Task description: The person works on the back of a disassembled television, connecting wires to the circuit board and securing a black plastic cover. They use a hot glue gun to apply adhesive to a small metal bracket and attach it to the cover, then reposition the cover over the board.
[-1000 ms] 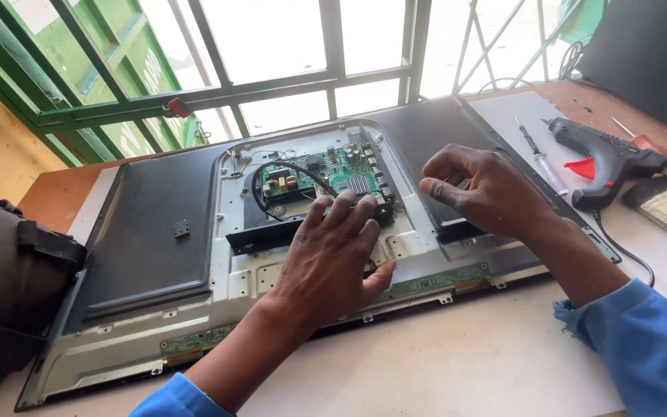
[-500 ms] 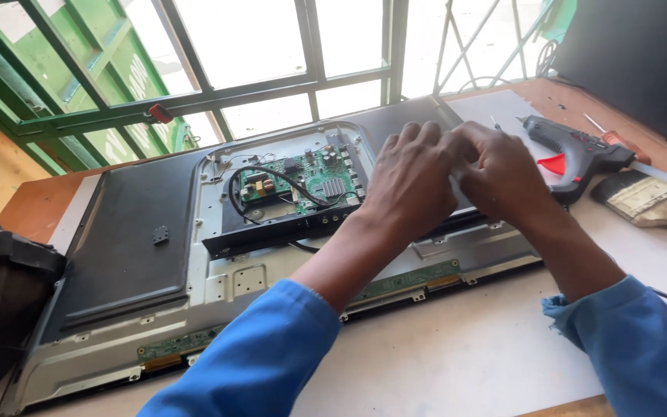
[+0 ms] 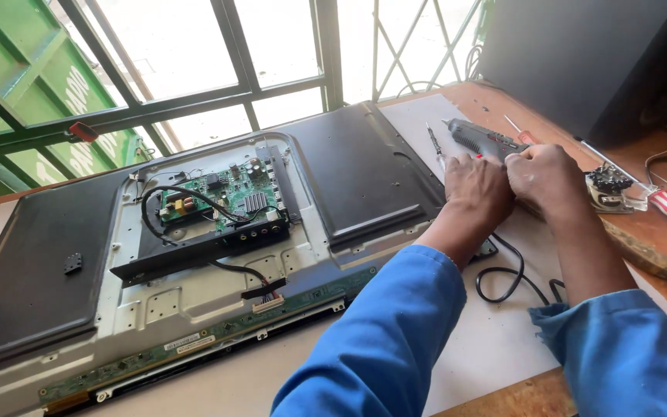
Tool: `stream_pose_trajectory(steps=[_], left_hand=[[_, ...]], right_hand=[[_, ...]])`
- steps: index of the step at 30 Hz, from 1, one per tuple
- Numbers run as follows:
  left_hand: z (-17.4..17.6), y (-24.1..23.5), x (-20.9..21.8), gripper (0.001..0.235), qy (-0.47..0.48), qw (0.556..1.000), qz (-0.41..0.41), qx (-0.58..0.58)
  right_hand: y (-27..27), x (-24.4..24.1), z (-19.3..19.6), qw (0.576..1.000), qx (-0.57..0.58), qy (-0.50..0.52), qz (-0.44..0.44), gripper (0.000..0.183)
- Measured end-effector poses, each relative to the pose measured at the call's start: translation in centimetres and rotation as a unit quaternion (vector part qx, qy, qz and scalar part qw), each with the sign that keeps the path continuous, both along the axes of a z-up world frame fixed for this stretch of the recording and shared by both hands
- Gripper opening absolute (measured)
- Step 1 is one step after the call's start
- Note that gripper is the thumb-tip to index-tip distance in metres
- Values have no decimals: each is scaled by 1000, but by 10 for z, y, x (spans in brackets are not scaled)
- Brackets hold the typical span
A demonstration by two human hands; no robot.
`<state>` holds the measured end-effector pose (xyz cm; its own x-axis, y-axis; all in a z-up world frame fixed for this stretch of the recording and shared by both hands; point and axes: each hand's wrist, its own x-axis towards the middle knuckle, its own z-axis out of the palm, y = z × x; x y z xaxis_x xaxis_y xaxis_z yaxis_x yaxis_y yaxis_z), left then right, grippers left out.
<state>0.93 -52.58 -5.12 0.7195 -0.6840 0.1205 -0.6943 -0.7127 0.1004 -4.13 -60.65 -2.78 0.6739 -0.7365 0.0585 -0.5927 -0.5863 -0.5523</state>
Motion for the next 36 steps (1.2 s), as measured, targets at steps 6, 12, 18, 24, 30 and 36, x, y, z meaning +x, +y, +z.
stream_pose_trajectory(steps=[6,12,18,24,30,36], left_hand=[[-20,0,6,30,-128,975,-37,-177],[22,28,-13,23,-141,905,-82,-393],[57,120,-26,37,-212,911,-119,-333],[79,293,-21,26,-221,907,-217,-284],[55,378,8,32,-175,944,-203,-193],[33,381,8,41,-181,945,-198,-188]], right_hand=[[41,-20,34,958,236,-159,-32,26],[9,15,11,692,590,-369,190,27],[59,26,42,704,573,-389,155,17],[154,-10,66,739,559,-305,221,40],[188,-19,47,744,591,-224,215,47],[217,-42,46,765,569,-230,195,39]])
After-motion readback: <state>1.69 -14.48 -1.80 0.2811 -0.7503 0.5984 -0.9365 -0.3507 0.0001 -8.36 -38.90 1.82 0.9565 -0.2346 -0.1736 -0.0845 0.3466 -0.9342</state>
